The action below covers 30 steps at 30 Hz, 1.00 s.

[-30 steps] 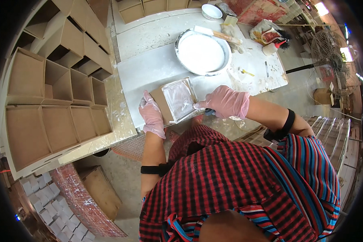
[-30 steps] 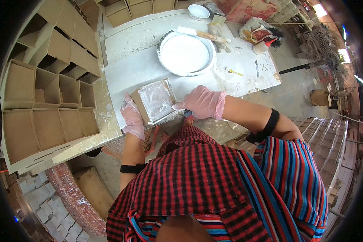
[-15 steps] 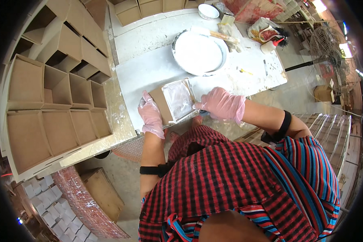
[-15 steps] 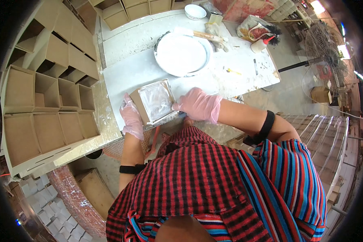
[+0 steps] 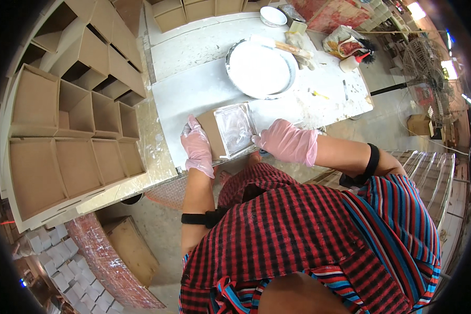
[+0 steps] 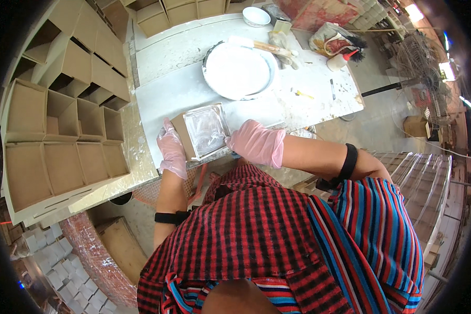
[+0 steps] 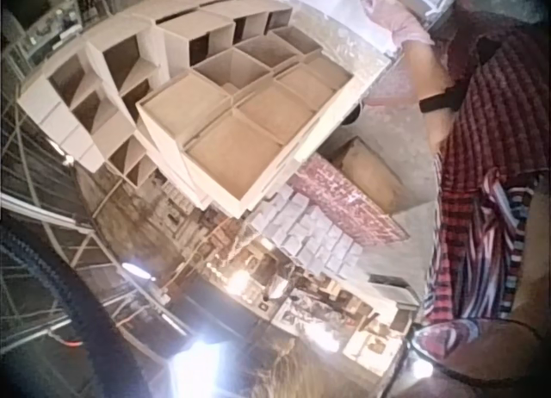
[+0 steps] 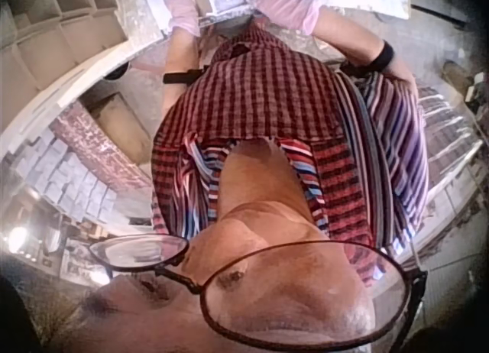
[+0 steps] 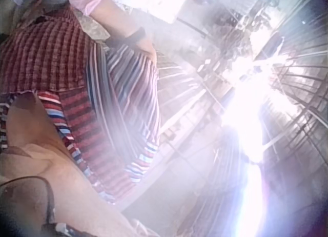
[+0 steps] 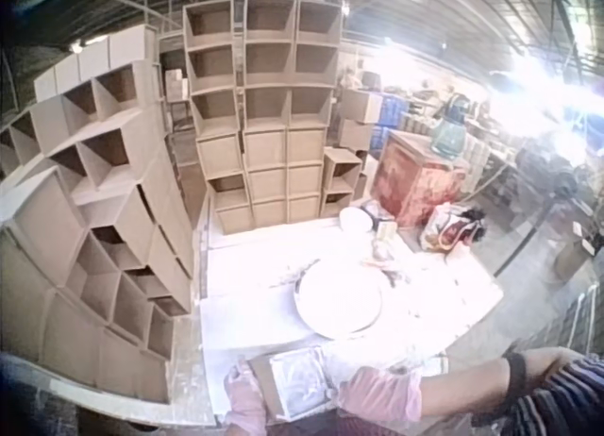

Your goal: Applying white paint to the surface of a small wooden box using a sponge applicator.

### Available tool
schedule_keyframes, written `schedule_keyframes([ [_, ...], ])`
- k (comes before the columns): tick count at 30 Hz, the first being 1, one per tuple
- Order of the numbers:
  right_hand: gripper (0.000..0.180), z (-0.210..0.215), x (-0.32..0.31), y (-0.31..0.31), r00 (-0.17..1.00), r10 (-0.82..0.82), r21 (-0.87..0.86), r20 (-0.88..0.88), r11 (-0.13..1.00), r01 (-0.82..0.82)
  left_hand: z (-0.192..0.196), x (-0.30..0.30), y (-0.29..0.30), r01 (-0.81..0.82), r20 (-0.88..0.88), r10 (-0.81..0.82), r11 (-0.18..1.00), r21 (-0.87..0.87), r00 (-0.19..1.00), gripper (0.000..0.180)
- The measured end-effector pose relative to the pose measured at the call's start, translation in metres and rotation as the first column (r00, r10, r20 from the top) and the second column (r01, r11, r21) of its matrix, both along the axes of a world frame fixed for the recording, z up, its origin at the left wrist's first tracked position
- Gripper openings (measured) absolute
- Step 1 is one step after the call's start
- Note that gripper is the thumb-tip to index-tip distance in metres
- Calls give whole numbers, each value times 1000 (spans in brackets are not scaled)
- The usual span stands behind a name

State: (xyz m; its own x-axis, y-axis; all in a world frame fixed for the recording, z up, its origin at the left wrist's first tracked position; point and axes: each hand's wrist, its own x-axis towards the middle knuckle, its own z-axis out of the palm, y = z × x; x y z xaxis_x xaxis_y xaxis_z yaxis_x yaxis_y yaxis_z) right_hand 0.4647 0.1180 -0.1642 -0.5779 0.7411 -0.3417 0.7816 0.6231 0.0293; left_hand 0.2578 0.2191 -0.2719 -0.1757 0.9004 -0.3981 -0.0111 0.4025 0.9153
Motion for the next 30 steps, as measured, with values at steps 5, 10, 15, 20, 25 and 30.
schedule_keyframes([
  [5,36,11,12,25,998,14,170,61,985,-24,9,-1,0,32,-67,-32,999,-6,997,48],
  [10,33,14,7,18,1000,-30,30,-8,999,30,7,-2,1,60,-97,-58,998,19,994,48],
  [15,44,23,4,21,999,-52,-95,-17,994,50,-4,-2,3,62,-112,-55,996,58,992,48],
  [20,48,22,18,28,996,-88,-43,-4,995,87,0,-4,4,-19,6,19,998,-66,1000,48],
  [25,48,22,9,18,998,-10,-196,64,980,22,0,-4,4,73,-45,-74,997,-7,996,48],
  [30,54,17,20,46,996,-93,97,4,991,92,7,-5,4,55,-40,-56,998,-20,998,47],
])
